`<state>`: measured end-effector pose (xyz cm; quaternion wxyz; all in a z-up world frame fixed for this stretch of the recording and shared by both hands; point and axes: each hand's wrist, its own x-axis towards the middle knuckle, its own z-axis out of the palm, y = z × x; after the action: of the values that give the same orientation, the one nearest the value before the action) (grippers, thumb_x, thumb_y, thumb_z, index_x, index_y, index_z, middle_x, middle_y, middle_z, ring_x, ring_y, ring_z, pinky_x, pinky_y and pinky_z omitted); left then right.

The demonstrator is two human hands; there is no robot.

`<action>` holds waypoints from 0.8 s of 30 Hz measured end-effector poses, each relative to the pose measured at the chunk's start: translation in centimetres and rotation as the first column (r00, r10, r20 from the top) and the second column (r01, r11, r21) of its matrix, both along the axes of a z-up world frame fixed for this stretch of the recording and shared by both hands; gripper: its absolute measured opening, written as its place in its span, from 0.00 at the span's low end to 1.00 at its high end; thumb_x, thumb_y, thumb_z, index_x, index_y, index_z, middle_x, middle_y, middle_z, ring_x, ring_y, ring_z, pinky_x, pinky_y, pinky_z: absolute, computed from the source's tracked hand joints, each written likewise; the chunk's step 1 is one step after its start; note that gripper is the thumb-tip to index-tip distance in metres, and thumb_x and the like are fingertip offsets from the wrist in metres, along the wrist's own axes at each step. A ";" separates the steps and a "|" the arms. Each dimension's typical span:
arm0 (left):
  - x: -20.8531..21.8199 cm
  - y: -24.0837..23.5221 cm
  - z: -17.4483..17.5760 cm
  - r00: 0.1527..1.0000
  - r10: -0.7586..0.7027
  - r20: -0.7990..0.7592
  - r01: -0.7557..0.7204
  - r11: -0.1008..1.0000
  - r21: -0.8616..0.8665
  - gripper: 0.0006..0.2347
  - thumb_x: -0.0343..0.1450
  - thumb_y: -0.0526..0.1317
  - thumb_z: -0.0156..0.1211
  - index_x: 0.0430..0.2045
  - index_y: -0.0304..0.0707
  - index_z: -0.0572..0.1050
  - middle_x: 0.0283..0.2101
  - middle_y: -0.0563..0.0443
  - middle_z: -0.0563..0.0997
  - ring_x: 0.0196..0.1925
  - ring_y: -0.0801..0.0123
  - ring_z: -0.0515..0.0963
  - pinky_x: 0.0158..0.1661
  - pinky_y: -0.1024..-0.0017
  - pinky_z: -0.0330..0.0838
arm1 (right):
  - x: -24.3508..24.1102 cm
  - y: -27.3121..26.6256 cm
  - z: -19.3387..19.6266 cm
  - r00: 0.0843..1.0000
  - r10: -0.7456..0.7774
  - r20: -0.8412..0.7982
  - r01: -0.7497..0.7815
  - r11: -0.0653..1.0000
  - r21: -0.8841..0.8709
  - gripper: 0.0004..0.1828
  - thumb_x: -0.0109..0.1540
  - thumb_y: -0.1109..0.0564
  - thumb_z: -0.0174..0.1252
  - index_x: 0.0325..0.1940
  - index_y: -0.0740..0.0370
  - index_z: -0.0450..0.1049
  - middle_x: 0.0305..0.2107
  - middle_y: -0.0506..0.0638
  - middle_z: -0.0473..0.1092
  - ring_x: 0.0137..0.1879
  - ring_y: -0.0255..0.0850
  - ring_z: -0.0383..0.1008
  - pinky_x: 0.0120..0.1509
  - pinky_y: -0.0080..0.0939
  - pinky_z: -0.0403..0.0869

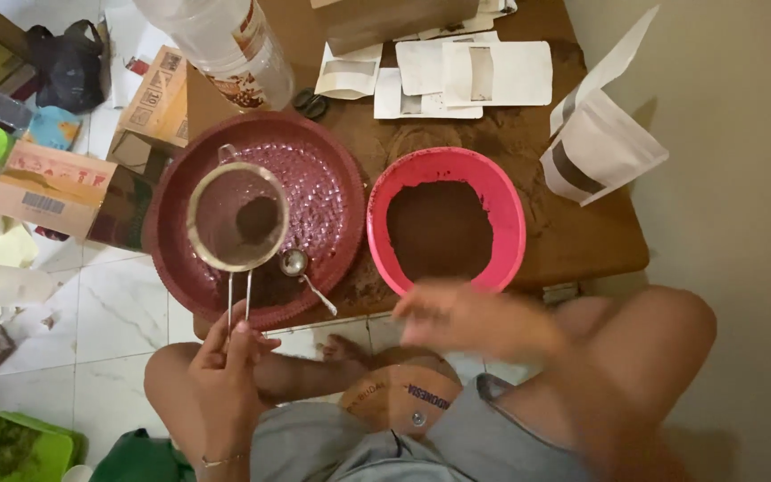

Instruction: The person scoops a dark brown powder from a red tray using a spoon and sifts it through a mesh strainer into a pink bowl. They repeatedly transfer the powder and shake the strainer to separate the fine powder from larger particles.

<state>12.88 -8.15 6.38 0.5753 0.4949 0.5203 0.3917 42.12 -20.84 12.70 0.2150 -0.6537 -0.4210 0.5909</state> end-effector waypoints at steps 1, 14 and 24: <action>0.2 0.3 0.5 1.000 -0.007 -0.001 0.007 1.000 0.002 0.16 0.75 0.34 0.53 0.57 0.26 0.74 0.23 0.53 0.71 0.29 0.73 0.73 0.39 0.73 0.78 | 2.1 0.7 -0.4 1.000 -0.007 -0.001 0.007 1.000 0.002 0.20 0.61 0.46 0.58 0.57 0.49 0.78 0.40 0.38 0.78 0.35 0.28 0.70 0.38 0.30 0.71; 7.8 2.5 3.2 0.721 -0.670 -0.177 0.641 0.742 -0.195 0.17 0.66 0.32 0.68 0.49 0.27 0.84 0.15 0.58 0.66 0.20 0.78 0.65 0.26 0.81 0.64 | 14.6 0.3 -10.8 0.807 -0.413 -0.422 0.584 0.662 0.469 0.25 0.62 0.61 0.62 0.64 0.59 0.70 0.45 0.47 0.69 0.48 0.33 0.69 0.55 0.31 0.72; 9.2 4.6 0.9 0.760 -0.627 -0.169 0.618 0.779 -0.111 0.09 0.72 0.34 0.62 0.41 0.36 0.86 0.08 0.50 0.67 0.12 0.75 0.63 0.15 0.76 0.62 | 15.5 3.1 -12.9 0.829 -0.453 -0.327 0.553 0.578 0.600 0.27 0.60 0.51 0.69 0.60 0.61 0.71 0.40 0.48 0.72 0.40 0.32 0.75 0.46 0.33 0.77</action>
<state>22.12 -3.58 7.31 0.6303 0.6613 0.3900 0.1151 57.62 -17.70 -0.20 0.6231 -0.5804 -0.3857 0.3552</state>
